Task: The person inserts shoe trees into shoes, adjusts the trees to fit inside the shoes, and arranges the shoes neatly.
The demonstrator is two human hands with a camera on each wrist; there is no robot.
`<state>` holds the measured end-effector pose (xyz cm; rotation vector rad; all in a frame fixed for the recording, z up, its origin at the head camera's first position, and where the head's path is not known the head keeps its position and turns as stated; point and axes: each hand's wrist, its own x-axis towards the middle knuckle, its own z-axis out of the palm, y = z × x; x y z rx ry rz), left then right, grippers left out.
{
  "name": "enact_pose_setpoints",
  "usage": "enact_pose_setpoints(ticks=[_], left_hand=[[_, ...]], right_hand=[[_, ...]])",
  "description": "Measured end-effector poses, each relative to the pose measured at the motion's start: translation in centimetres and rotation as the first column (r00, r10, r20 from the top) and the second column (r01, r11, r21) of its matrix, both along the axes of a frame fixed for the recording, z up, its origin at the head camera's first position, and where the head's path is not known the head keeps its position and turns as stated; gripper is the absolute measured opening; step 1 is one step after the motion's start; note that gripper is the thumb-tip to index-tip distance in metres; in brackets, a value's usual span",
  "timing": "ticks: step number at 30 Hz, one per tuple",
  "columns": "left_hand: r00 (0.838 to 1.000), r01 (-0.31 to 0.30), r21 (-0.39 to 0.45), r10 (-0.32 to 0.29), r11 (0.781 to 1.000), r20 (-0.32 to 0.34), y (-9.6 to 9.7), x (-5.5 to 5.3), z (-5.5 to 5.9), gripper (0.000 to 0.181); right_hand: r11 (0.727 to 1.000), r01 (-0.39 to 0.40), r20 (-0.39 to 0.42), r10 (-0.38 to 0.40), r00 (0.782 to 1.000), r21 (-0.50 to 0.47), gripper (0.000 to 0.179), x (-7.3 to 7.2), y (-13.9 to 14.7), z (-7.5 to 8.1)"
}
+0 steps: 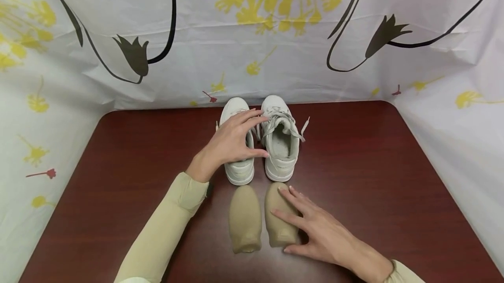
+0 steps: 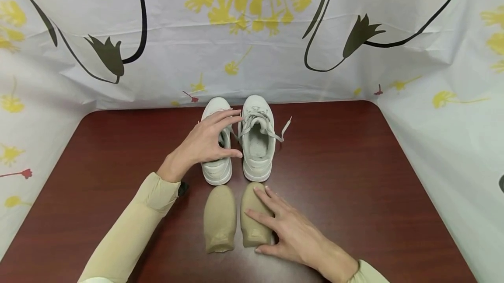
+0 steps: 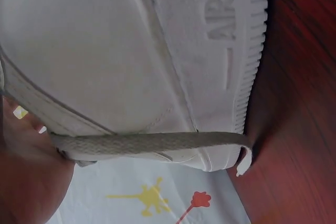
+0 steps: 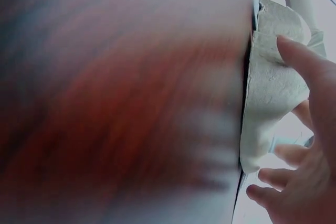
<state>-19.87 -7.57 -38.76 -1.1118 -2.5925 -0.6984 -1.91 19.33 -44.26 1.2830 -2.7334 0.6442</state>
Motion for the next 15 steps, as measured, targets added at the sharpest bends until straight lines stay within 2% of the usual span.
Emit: enact_pose_setpoints(ticks=[6,15], left_hand=[[1.0,0.004,-0.008,-0.004,1.0,-0.029,0.36,-0.03,-0.23,0.085],[1.0,0.001,-0.041,-0.002,0.999,-0.004,0.74,0.01,-0.01,0.082]], right_hand=[[1.0,0.021,-0.003,-0.021,1.0,-0.023,0.079,0.19,-0.23,-0.12],[0.997,0.065,0.01,-0.065,0.998,-0.051,0.077,0.62,-0.23,-0.42]])
